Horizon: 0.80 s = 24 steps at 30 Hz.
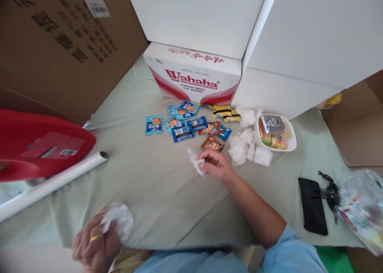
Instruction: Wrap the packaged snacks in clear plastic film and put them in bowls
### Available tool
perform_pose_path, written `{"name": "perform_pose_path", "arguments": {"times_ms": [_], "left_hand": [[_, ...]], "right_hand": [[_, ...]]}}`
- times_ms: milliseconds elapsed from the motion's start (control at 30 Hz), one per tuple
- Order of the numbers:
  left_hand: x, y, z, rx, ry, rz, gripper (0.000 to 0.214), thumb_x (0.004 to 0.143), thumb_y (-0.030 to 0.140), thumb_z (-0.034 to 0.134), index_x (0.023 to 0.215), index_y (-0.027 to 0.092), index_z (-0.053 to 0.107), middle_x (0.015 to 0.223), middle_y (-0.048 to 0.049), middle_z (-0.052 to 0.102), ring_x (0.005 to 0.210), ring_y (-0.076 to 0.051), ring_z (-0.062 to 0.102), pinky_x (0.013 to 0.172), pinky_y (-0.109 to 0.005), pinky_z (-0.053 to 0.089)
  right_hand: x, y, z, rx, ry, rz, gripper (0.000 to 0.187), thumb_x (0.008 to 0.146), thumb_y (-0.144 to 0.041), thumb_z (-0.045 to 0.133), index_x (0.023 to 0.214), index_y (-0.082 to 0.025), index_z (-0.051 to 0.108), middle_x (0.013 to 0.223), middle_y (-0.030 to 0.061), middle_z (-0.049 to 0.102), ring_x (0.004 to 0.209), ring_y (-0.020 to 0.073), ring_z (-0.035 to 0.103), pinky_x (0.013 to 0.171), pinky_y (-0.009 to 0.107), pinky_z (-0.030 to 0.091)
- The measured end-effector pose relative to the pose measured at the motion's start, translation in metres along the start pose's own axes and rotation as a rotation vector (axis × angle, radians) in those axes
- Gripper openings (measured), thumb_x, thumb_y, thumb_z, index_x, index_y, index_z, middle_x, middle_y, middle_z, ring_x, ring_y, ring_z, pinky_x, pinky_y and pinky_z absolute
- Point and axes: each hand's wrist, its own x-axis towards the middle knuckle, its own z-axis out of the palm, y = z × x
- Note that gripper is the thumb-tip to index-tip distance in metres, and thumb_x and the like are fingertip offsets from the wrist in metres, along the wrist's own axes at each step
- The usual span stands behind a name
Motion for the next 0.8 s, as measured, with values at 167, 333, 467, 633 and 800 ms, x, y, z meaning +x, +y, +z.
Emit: {"name": "perform_pose_path", "arguments": {"times_ms": [167,333,467,633,800], "left_hand": [[0.005,0.008,-0.001,0.030,-0.051,-0.136,0.017,0.081,0.043,0.065,0.072,0.029,0.062,0.082,0.0001,0.074,0.085,-0.030,0.071,0.076,-0.045,0.053],[0.037,0.041,-0.016,0.018,-0.145,-0.318,0.029,0.088,0.051,0.057,0.073,0.026,0.058,0.075,-0.0039,0.064,0.077,-0.028,0.064,0.073,-0.042,0.050],[0.099,0.102,-0.007,-0.057,-0.300,-0.462,0.039,0.094,0.058,0.053,0.078,0.023,0.061,0.072,-0.0022,0.058,0.070,-0.022,0.058,0.063,-0.034,0.042],[0.190,0.214,0.086,-0.710,-0.631,-0.495,0.038,0.087,0.057,0.069,0.081,0.021,0.058,0.063,0.0047,0.052,0.054,-0.011,0.047,0.050,-0.024,0.036],[0.224,0.288,0.161,-1.179,-0.865,-0.701,0.044,0.082,0.043,0.083,0.110,0.021,0.055,0.093,-0.0006,0.065,0.076,-0.012,0.064,0.064,-0.023,0.052]], "right_hand": [[-0.002,0.045,-0.006,0.212,0.159,0.122,0.021,0.068,-0.032,0.075,0.079,-0.023,0.059,0.060,-0.0064,0.048,0.050,0.0094,0.038,0.046,0.021,0.029],[-0.001,0.044,-0.031,0.157,-0.038,0.099,0.013,0.061,-0.027,0.064,0.068,-0.020,0.056,0.065,-0.0028,0.049,0.056,0.0106,0.037,0.051,0.024,0.027],[-0.003,0.045,-0.040,-0.064,-0.480,0.162,0.014,0.069,-0.029,0.064,0.073,-0.018,0.058,0.068,-0.0026,0.053,0.059,0.0102,0.039,0.056,0.024,0.027],[0.000,0.047,-0.039,-0.173,-0.558,0.138,0.014,0.075,-0.030,0.061,0.079,-0.018,0.057,0.071,-0.0046,0.053,0.059,0.0084,0.039,0.056,0.022,0.029],[0.000,0.044,-0.035,-0.224,-0.543,0.083,0.018,0.079,-0.032,0.068,0.085,-0.017,0.062,0.072,-0.0057,0.053,0.061,0.0078,0.043,0.056,0.020,0.035]]}}
